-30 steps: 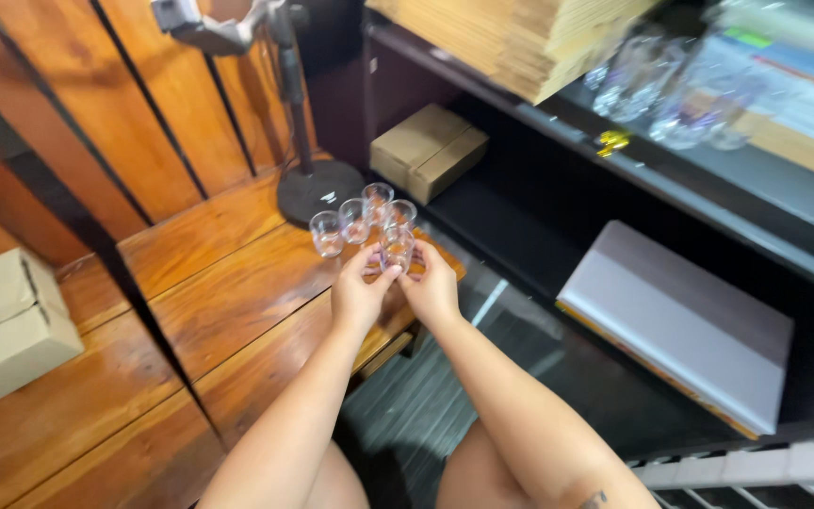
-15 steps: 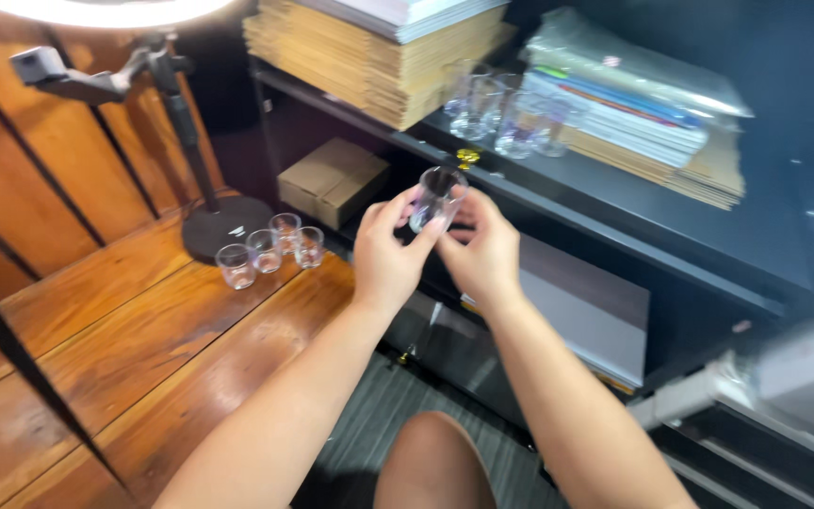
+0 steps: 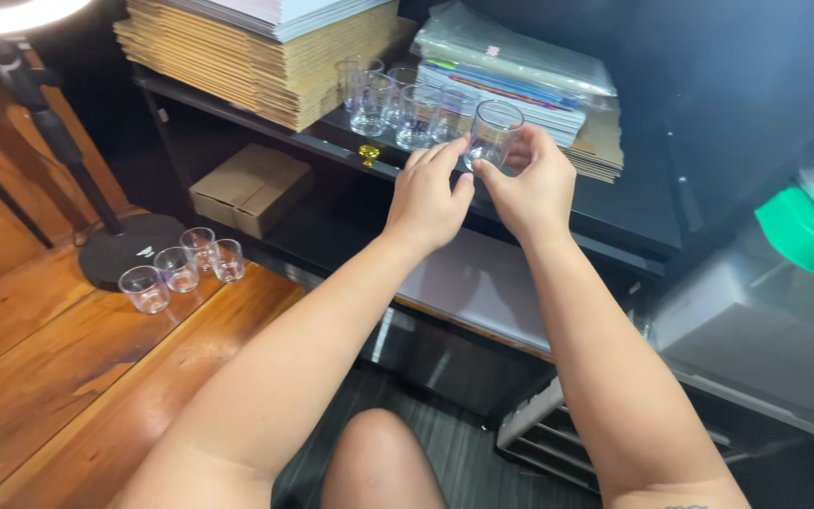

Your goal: The person opens a cardboard box containing small glasses, removes them one by one, and places them on a wooden bench. They then move the glasses to a nearby shelf.

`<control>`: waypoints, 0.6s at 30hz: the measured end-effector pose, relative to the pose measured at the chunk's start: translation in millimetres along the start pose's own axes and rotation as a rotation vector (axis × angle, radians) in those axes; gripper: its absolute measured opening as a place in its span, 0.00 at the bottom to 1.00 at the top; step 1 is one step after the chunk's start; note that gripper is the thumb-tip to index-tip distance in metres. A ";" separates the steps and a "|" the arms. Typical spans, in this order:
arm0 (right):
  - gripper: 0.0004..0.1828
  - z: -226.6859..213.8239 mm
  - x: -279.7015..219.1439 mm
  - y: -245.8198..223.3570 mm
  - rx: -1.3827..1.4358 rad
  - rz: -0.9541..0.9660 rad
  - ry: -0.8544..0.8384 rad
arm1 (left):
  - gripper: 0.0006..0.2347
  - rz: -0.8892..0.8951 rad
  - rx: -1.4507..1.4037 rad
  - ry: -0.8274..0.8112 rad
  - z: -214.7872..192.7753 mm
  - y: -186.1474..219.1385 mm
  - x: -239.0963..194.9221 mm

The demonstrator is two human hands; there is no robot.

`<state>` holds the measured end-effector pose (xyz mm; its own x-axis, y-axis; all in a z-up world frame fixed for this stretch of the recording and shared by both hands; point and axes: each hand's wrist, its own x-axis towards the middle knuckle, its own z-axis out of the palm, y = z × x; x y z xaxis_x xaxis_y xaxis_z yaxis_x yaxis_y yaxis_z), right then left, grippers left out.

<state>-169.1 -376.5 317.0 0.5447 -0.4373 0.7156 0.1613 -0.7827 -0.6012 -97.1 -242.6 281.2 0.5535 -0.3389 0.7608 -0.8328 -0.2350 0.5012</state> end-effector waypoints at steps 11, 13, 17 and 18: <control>0.33 4.8 33.9 34.7 -0.202 0.159 -0.090 | 0.24 -0.159 0.121 -0.308 16.6 -1.4 33.3; 0.34 6.7 38.5 37.1 -0.214 0.170 -0.101 | 0.24 -0.158 0.135 -0.316 17.6 -4.5 38.7; 0.34 7.2 44.4 40.9 -0.220 0.150 -0.132 | 0.24 -0.161 0.145 -0.336 22.3 -9.2 42.3; 0.34 8.0 45.9 42.3 -0.230 0.138 -0.140 | 0.24 -0.163 0.147 -0.344 23.2 -10.9 42.4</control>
<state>-130.6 -426.2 321.6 0.6592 -0.4938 0.5671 -0.1039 -0.8067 -0.5817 -64.4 -275.5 298.5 0.6695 -0.5657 0.4815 -0.7377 -0.4300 0.5205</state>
